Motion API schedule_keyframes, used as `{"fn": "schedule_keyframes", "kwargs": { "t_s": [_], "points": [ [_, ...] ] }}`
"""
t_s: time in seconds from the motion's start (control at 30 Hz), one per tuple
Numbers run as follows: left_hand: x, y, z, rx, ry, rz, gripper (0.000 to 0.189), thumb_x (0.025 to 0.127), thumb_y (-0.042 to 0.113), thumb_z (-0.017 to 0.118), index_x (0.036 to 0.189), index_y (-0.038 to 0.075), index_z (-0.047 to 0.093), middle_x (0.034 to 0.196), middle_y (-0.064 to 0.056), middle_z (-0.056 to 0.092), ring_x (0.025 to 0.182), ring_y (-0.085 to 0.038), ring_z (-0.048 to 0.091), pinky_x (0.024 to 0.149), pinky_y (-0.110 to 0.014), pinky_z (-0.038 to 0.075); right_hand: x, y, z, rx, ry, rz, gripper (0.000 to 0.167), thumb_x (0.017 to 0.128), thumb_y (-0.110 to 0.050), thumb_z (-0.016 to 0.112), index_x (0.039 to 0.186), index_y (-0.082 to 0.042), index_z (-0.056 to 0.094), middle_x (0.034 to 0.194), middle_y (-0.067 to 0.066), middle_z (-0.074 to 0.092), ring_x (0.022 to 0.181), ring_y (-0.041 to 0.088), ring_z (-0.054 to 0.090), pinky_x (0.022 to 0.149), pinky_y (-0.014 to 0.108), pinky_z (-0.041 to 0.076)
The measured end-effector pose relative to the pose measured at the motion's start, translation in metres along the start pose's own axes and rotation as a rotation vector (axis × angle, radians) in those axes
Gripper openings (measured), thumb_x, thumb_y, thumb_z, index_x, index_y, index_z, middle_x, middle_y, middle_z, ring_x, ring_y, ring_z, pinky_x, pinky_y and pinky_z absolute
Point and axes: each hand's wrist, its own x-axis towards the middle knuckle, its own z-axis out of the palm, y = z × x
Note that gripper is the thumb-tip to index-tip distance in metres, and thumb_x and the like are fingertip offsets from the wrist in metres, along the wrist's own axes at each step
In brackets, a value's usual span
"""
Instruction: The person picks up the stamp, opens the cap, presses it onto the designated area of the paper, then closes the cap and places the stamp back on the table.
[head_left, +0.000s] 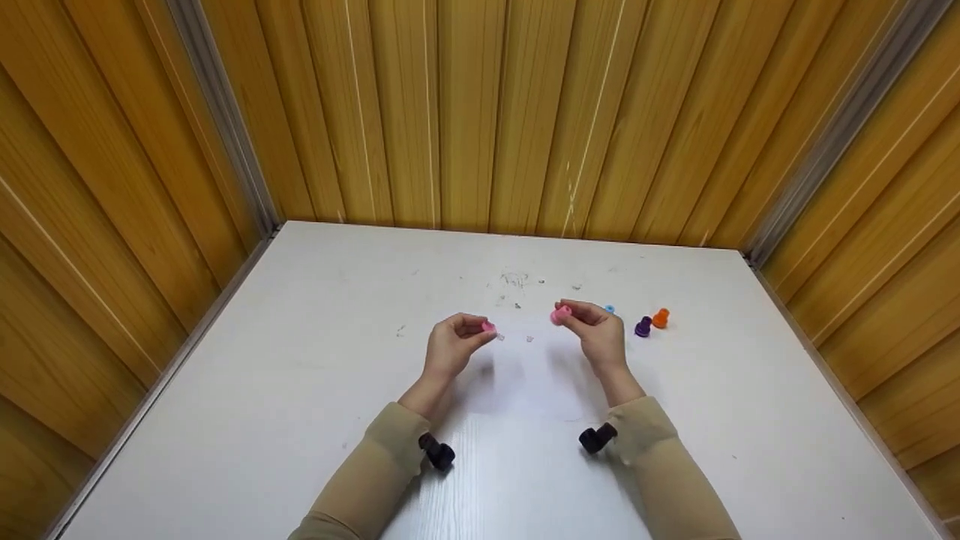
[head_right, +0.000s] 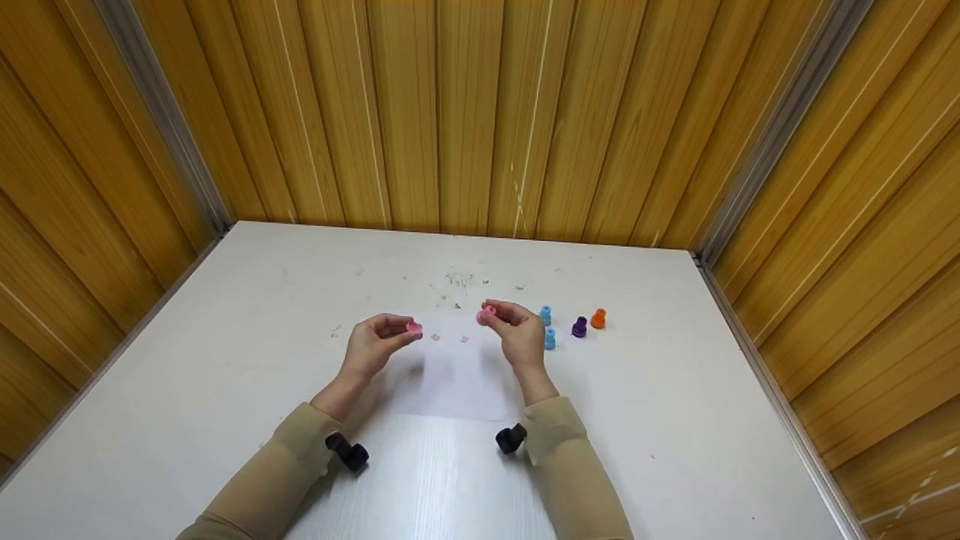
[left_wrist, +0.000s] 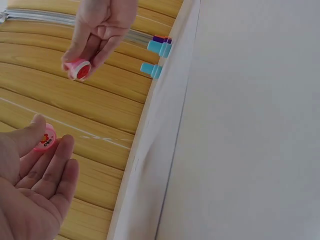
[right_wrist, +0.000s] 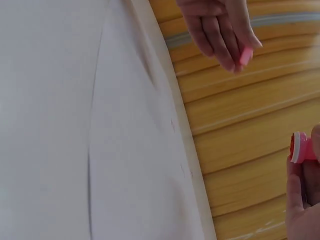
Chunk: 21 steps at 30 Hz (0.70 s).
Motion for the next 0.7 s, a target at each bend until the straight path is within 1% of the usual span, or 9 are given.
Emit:
{"fn": "schedule_keyframes", "kwargs": {
  "t_s": [0.1, 0.2, 0.33, 0.4, 0.5, 0.57, 0.63, 0.7],
  "points": [
    [0.001, -0.002, -0.003, 0.004, 0.007, -0.006, 0.026, 0.084, 0.006, 0.084, 0.106, -0.003, 0.074, 0.101, -0.016, 0.079, 0.092, -0.019, 0.076, 0.082, -0.025, 0.063, 0.009, 0.005, -0.011, -0.102, 0.009, 0.056, 0.032, 0.087, -0.009, 0.082, 0.117, 0.002, 0.075, 0.106, 0.005, 0.080, 0.087, 0.004, 0.074, 0.085, 0.016, 0.060],
    [0.001, -0.004, -0.004, 0.012, 0.005, -0.028, 0.026, 0.084, 0.006, 0.084, 0.107, -0.003, 0.074, 0.101, -0.016, 0.078, 0.093, -0.019, 0.075, 0.083, -0.026, 0.063, 0.016, 0.011, -0.017, -0.224, -0.021, 0.107, 0.033, 0.086, -0.010, 0.084, 0.116, 0.001, 0.076, 0.109, 0.010, 0.080, 0.086, 0.002, 0.073, 0.080, 0.013, 0.059],
    [0.001, -0.004, -0.004, 0.024, 0.002, -0.059, 0.027, 0.084, 0.008, 0.084, 0.108, 0.000, 0.075, 0.103, -0.015, 0.078, 0.094, -0.019, 0.076, 0.085, -0.027, 0.064, 0.024, 0.016, -0.020, -0.359, -0.082, 0.145, 0.035, 0.083, -0.008, 0.086, 0.115, 0.001, 0.076, 0.110, 0.015, 0.079, 0.088, 0.006, 0.072, 0.078, 0.015, 0.059],
    [0.000, -0.005, -0.003, 0.035, 0.002, -0.056, 0.027, 0.084, 0.009, 0.085, 0.108, 0.000, 0.075, 0.103, -0.015, 0.078, 0.094, -0.019, 0.075, 0.085, -0.028, 0.064, 0.027, 0.017, -0.019, -0.408, -0.100, 0.165, 0.035, 0.082, -0.007, 0.086, 0.115, 0.000, 0.076, 0.110, 0.015, 0.078, 0.090, 0.010, 0.072, 0.079, 0.017, 0.059],
    [0.000, -0.005, -0.003, 0.038, 0.000, -0.049, 0.026, 0.085, 0.009, 0.084, 0.107, -0.001, 0.074, 0.102, -0.015, 0.078, 0.093, -0.019, 0.075, 0.084, -0.028, 0.064, 0.030, 0.019, -0.017, -0.450, -0.122, 0.208, 0.033, 0.084, -0.007, 0.085, 0.115, -0.003, 0.076, 0.110, 0.014, 0.078, 0.091, 0.012, 0.072, 0.080, 0.019, 0.060],
    [0.000, -0.006, -0.003, 0.043, -0.001, -0.044, 0.026, 0.085, 0.009, 0.084, 0.107, -0.001, 0.075, 0.102, -0.014, 0.078, 0.092, -0.019, 0.075, 0.084, -0.027, 0.064, 0.031, 0.020, -0.015, -0.447, -0.128, 0.242, 0.031, 0.085, -0.007, 0.084, 0.115, -0.005, 0.076, 0.109, 0.013, 0.077, 0.091, 0.013, 0.071, 0.079, 0.019, 0.059],
    [0.000, -0.006, -0.003, 0.042, -0.005, -0.032, 0.026, 0.085, 0.008, 0.084, 0.107, -0.001, 0.075, 0.102, -0.015, 0.078, 0.093, -0.020, 0.076, 0.084, -0.027, 0.063, 0.031, 0.021, -0.013, -0.439, -0.143, 0.250, 0.031, 0.085, -0.006, 0.083, 0.115, -0.003, 0.076, 0.109, 0.013, 0.077, 0.090, 0.012, 0.071, 0.079, 0.018, 0.059],
    [0.001, -0.006, -0.003, 0.044, -0.005, -0.016, 0.025, 0.085, 0.007, 0.083, 0.107, -0.002, 0.075, 0.103, -0.016, 0.078, 0.094, -0.022, 0.076, 0.083, -0.025, 0.063, 0.030, 0.022, -0.011, -0.444, -0.149, 0.242, 0.031, 0.085, -0.004, 0.083, 0.115, -0.001, 0.075, 0.107, 0.013, 0.077, 0.087, 0.010, 0.070, 0.077, 0.016, 0.057]
  ]
}}
